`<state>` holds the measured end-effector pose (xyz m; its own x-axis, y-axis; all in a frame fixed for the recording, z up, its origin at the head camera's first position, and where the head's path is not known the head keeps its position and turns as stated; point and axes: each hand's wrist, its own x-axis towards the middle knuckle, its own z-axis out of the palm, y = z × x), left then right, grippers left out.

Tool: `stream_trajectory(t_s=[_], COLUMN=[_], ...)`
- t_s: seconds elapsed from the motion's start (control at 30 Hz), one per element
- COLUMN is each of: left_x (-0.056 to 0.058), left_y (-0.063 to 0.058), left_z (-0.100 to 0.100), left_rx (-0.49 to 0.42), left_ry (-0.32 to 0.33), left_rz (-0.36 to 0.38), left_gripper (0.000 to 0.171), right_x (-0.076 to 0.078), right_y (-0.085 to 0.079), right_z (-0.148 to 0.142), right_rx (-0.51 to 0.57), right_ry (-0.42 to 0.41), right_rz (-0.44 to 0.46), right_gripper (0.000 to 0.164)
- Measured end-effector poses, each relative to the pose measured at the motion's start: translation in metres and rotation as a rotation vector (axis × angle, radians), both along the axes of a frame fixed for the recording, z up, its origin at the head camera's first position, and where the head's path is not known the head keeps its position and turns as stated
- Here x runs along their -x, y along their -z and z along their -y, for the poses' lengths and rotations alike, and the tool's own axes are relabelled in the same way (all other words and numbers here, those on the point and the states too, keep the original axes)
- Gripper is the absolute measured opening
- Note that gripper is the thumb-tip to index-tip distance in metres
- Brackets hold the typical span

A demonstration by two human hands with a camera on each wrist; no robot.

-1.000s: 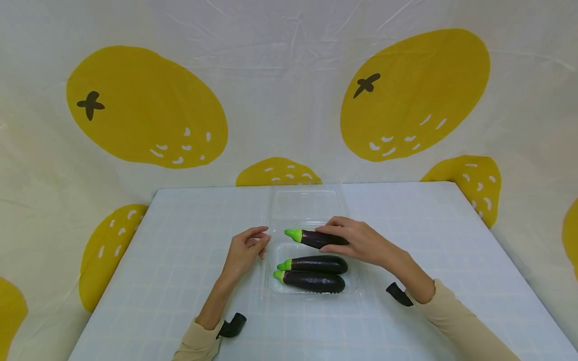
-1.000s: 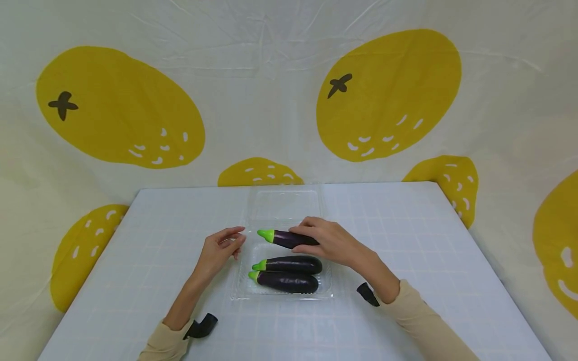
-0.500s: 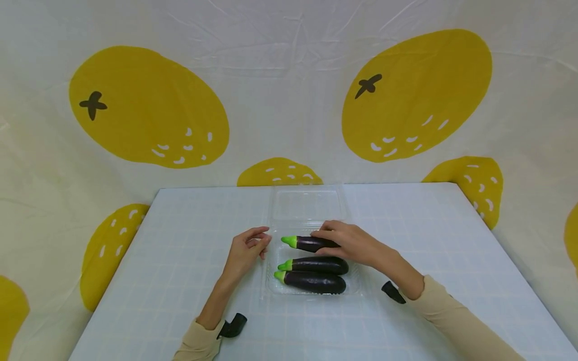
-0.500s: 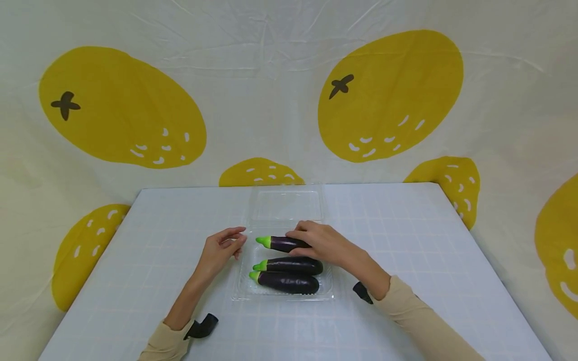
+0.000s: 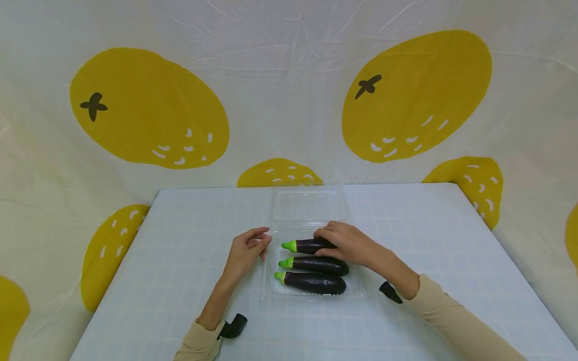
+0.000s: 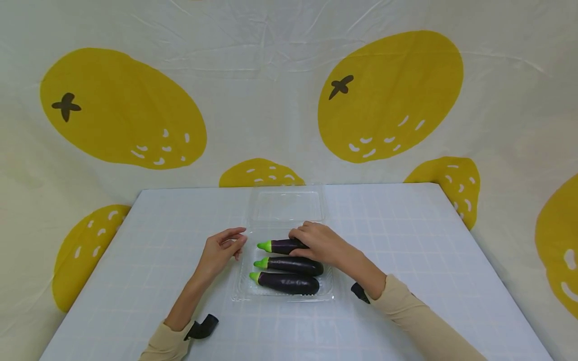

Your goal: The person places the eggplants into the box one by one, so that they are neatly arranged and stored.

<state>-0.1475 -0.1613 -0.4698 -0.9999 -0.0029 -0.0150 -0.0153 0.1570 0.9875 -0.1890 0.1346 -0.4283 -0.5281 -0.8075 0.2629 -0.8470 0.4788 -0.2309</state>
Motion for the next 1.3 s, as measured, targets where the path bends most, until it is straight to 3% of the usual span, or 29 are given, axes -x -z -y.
stream_trajectory(t_s=[0.17, 0.4, 0.73, 1.0, 1.3], left_x=[0.001, 0.002, 0.001, 0.000, 0.000], left_y=[0.002, 0.003, 0.004, 0.004, 0.003], left_z=[0.001, 0.001, 0.001, 0.002, 0.001], left_rx=[0.003, 0.009, -0.010, 0.001, -0.042], left_ry=[0.002, 0.011, 0.018, 0.017, 0.009], left_rz=[-0.005, -0.020, -0.053, -0.054, -0.011], left_gripper=[0.036, 0.037, 0.035, 0.035, 0.032], right_x=[0.003, 0.000, -0.001, -0.006, -0.012], right_y=[0.005, 0.005, 0.007, 0.008, 0.007], right_z=[0.002, 0.003, 0.000, -0.011, -0.031], right_rx=[0.000, -0.016, -0.007, 0.038, 0.151], right_ry=[-0.047, -0.054, -0.061, 0.007, 0.026], right_rz=[-0.057, 0.007, -0.023, 0.042, -0.011], right_gripper=[0.028, 0.019, 0.018, 0.018, 0.020])
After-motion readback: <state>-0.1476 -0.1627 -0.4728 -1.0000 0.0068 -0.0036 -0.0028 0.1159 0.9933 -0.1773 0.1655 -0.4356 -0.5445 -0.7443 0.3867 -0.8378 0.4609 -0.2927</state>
